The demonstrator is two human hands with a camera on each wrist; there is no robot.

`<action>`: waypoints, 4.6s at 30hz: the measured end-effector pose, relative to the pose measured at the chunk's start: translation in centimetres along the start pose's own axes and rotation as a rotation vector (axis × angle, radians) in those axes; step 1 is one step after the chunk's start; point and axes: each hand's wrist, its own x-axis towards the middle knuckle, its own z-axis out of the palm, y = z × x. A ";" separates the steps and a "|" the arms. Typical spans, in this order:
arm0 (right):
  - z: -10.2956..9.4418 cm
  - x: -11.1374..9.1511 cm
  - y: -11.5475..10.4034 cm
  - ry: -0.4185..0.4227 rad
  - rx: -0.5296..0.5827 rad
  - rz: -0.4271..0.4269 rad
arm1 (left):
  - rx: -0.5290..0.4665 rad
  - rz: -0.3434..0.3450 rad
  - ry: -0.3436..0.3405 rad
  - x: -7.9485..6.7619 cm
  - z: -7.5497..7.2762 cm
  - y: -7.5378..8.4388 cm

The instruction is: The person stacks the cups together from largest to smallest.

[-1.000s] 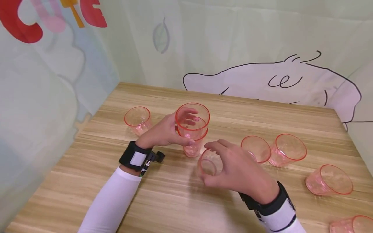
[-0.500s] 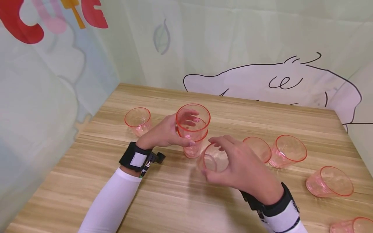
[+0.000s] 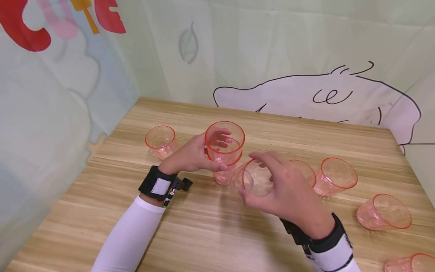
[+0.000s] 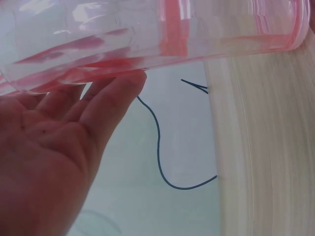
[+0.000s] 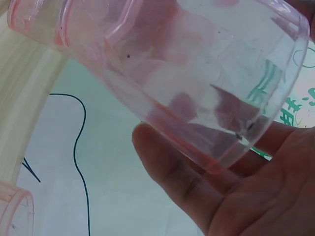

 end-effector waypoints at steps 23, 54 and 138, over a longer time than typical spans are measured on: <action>-0.9 0.1 0.3 0.124 0.020 0.039 | 0.014 0.007 -0.001 0.0 -0.1 0.0; -2.0 0.1 0.1 0.421 0.224 0.134 | -0.010 0.003 0.013 -0.2 -0.1 0.0; -0.6 3.2 -2.4 0.608 0.601 0.060 | -0.067 -0.020 -0.008 -0.2 0.0 -0.3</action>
